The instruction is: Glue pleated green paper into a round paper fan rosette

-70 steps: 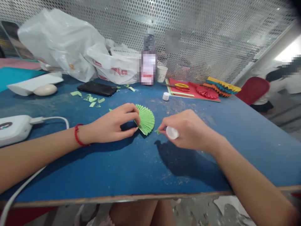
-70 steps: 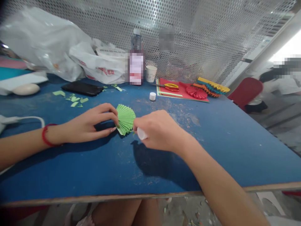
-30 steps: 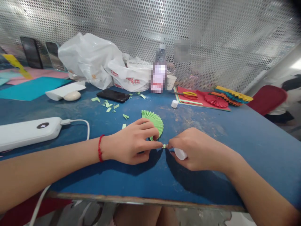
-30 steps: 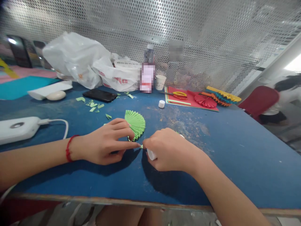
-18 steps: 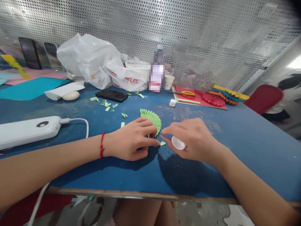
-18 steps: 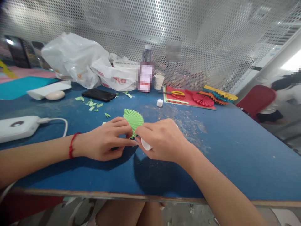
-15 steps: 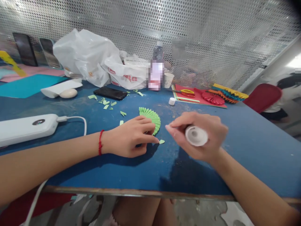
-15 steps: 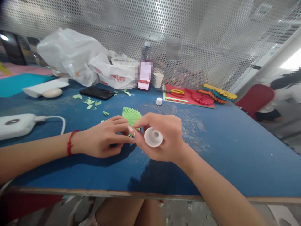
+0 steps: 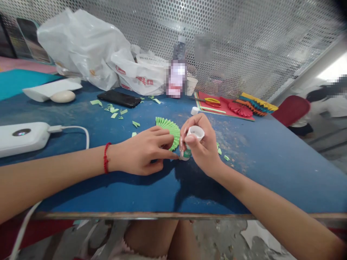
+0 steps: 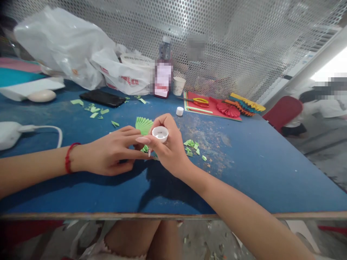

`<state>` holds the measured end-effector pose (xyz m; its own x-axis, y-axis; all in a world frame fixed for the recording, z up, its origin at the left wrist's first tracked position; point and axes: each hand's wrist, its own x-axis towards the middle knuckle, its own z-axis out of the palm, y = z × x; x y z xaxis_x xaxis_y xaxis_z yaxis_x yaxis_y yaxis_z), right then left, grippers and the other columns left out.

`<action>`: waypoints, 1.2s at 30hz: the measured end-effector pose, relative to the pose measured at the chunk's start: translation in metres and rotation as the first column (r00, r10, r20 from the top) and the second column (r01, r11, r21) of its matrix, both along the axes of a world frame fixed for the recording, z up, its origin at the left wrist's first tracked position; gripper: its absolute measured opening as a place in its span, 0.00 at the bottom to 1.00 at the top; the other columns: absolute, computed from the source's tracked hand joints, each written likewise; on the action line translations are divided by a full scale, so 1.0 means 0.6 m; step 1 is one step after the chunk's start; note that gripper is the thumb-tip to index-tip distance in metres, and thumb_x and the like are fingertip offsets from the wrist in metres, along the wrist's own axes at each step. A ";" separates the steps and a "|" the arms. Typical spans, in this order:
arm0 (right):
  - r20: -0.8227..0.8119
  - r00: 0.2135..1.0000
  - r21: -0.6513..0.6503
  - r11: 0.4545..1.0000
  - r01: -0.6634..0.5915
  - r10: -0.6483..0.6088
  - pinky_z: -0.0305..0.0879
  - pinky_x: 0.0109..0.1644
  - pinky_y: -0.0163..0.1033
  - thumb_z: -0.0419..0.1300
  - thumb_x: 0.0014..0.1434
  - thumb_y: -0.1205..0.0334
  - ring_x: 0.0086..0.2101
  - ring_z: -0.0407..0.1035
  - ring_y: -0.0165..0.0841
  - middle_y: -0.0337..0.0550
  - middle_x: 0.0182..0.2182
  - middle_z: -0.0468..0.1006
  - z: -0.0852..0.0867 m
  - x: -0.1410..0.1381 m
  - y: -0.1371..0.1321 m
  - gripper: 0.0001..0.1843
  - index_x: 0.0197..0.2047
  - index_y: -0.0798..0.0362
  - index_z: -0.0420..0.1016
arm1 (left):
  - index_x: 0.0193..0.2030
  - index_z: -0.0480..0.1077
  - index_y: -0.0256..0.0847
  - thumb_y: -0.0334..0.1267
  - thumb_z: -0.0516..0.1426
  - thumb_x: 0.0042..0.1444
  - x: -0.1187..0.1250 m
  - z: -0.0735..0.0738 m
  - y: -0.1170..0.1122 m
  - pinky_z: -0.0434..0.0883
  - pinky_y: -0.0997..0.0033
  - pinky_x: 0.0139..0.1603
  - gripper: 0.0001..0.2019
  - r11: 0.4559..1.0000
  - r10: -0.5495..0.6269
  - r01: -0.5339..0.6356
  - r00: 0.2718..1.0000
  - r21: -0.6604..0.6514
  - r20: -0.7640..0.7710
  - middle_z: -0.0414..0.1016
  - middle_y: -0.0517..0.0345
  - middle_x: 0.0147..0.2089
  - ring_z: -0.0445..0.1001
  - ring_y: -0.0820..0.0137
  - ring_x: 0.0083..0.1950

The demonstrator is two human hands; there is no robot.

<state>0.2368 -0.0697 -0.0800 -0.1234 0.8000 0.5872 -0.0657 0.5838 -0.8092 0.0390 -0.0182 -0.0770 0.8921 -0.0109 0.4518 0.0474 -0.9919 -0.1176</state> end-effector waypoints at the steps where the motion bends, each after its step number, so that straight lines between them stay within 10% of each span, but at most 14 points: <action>1: 0.025 1.000 -0.011 1.000 0.009 -0.009 0.61 0.25 0.35 0.66 0.60 0.44 0.22 0.64 0.25 0.32 0.28 0.67 0.000 -0.001 -0.001 0.21 0.37 0.49 0.61 | 0.48 0.77 0.45 0.28 0.54 0.55 0.000 -0.001 0.000 0.64 0.61 0.43 0.17 1.000 0.001 -0.001 1.000 0.000 0.003 0.74 0.52 0.40 0.68 0.64 0.39; 36: 0.077 0.989 0.073 0.990 0.122 -0.127 0.60 0.25 0.36 0.64 0.63 0.50 0.22 0.62 0.25 0.32 0.27 0.66 0.001 0.003 -0.002 0.16 0.36 0.48 0.61 | 0.50 0.77 0.45 0.30 0.55 0.56 -0.002 -0.003 0.003 0.65 0.62 0.43 0.17 1.000 -0.005 0.005 0.999 0.020 -0.037 0.73 0.52 0.39 0.70 0.64 0.41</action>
<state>0.2386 -0.0710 -0.0792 -0.0749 0.7707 0.6327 0.0753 0.6371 -0.7671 0.0375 -0.0164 -0.0785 0.9082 -0.0241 0.4179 0.0376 -0.9896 -0.1388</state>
